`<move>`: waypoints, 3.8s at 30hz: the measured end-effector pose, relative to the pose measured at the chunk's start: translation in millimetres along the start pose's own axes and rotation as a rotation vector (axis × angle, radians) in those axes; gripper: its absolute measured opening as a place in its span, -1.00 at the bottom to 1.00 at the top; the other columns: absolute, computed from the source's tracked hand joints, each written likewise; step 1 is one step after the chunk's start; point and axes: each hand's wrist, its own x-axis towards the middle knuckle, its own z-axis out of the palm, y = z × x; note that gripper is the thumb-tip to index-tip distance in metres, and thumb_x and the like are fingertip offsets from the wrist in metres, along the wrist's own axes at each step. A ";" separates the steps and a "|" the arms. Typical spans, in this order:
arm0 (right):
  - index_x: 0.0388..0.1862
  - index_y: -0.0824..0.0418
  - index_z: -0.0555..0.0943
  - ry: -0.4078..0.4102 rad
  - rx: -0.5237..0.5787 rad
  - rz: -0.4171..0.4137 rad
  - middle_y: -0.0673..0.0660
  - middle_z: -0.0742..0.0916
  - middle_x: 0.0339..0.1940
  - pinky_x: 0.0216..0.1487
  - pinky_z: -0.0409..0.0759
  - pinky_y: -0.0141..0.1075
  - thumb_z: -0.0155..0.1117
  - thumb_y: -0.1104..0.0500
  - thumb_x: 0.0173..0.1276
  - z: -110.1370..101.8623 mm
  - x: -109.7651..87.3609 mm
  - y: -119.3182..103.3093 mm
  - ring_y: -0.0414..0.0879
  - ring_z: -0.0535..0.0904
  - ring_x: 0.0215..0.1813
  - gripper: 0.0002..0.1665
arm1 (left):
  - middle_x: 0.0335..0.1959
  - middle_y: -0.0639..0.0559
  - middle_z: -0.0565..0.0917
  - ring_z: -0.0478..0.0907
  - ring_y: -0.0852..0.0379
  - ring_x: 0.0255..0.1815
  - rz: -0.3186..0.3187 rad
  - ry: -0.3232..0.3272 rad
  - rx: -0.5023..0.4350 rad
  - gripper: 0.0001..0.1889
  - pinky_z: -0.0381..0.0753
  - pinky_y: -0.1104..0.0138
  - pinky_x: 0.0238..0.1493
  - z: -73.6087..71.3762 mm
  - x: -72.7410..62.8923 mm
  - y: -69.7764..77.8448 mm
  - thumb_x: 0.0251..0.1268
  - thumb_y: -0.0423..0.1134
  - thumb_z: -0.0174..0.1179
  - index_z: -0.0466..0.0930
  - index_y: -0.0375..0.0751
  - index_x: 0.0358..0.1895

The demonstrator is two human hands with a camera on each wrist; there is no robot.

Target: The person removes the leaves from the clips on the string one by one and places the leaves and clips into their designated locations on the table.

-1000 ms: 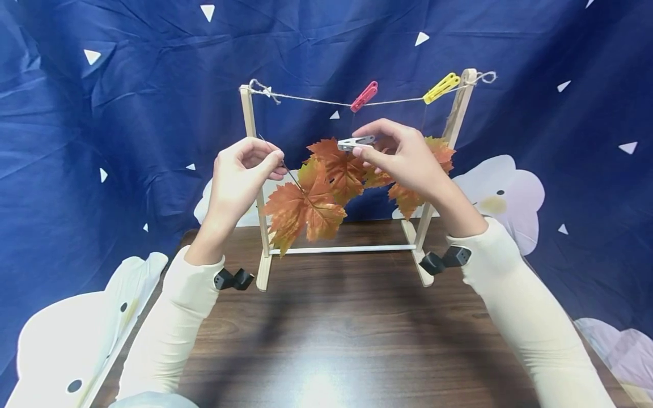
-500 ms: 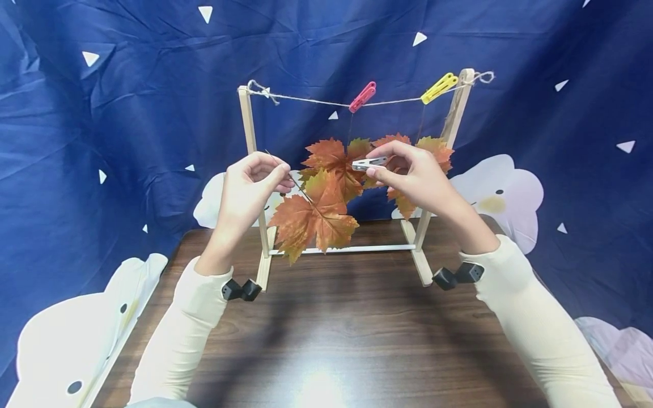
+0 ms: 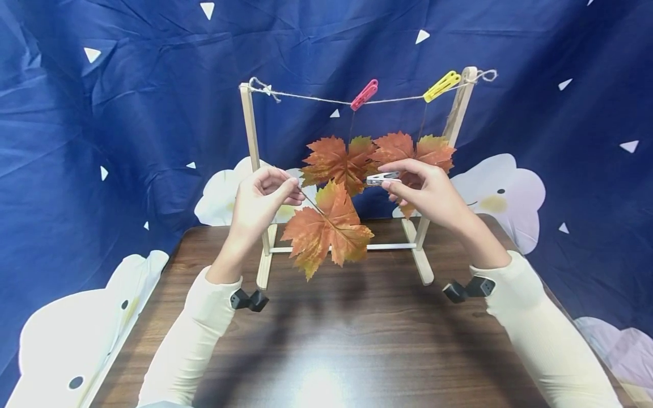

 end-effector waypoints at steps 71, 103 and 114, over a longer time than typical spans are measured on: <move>0.20 0.34 0.66 0.157 -0.017 0.152 -0.32 0.69 -0.18 -0.38 0.60 -0.45 0.46 0.20 0.47 -27.4 -62.8 134.2 -0.30 0.61 -0.43 -0.60 | -0.43 -0.10 0.82 0.86 0.05 -0.35 -0.408 0.213 -0.401 -0.85 0.85 0.24 -0.12 1.5 -81.2 -142.3 0.49 -0.57 0.16 0.52 -0.31 -0.28; 0.28 0.44 0.58 0.135 -0.015 0.446 -0.29 0.69 -0.40 -0.39 0.68 -0.36 0.44 0.08 0.49 -22.1 -80.7 239.1 -0.25 0.63 -0.45 -0.43 | -0.32 -0.25 0.77 0.86 0.01 -0.31 -0.579 0.216 -0.371 -0.82 0.84 0.19 -0.03 3.3 -113.1 -197.4 0.45 -0.60 0.10 0.46 -0.30 -0.33; 0.23 0.49 0.59 0.095 -0.041 0.445 -0.05 0.81 -0.42 -0.42 0.71 -0.28 0.42 0.11 0.49 -16.1 -81.1 260.0 -0.24 0.70 -0.39 -0.46 | -0.25 -0.45 0.77 0.80 0.08 -0.45 -0.644 0.141 -0.070 -0.89 0.85 0.27 -0.26 -5.7 -117.8 -197.4 0.33 -0.57 0.22 0.50 -0.35 -0.30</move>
